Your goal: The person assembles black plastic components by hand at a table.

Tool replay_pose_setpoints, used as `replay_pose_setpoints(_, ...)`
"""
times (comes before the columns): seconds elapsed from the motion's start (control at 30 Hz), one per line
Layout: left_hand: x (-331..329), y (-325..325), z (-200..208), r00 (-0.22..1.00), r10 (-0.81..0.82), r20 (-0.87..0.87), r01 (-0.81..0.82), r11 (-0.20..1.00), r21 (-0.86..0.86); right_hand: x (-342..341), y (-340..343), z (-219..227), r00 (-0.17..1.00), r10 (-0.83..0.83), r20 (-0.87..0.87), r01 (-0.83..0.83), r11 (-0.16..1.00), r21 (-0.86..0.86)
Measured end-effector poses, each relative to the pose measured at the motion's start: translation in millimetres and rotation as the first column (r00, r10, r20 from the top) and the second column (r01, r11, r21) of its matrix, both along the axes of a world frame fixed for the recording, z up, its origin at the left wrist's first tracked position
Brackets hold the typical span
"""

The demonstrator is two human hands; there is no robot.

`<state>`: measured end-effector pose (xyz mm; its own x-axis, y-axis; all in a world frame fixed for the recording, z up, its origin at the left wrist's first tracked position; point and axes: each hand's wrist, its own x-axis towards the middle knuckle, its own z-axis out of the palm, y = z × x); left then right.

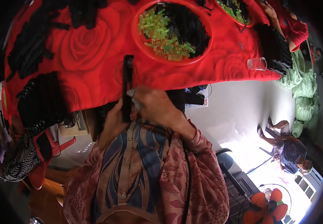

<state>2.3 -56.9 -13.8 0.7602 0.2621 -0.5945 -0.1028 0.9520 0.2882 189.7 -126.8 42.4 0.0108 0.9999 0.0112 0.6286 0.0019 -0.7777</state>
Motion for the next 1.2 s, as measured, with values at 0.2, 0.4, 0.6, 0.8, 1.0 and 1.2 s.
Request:
replay_pose_setpoints(0.2,3,1,20,0.996,0.048,0.07,-0.057,0.988,0.142,88,33,-22,0.757,-0.653,0.001,0.6,0.696,0.395)
replay_pose_setpoints(0.4,4,20,37,0.981,0.178,-0.075,-0.163,0.972,0.171,137,69,-3,0.779,-0.485,0.398,0.222,0.807,0.548)
replay_pose_setpoints(0.6,-3,25,35,0.975,0.197,-0.099,-0.179,0.97,0.166,162,91,4,0.765,-0.234,0.599,-0.013,0.926,0.378)
replay_pose_setpoints(0.8,-1,25,39,0.976,0.167,-0.137,-0.14,0.972,0.189,172,100,6,0.717,-0.119,0.687,-0.126,0.947,0.296)
replay_pose_setpoints(1.0,0,25,33,0.975,0.164,-0.149,-0.119,0.956,0.268,184,92,-5,0.841,-0.142,0.523,-0.059,0.935,0.349)
replay_pose_setpoints(1.2,0,21,37,0.971,0.164,-0.175,-0.099,0.939,0.329,160,81,-4,0.947,-0.318,0.051,0.263,0.857,0.443)
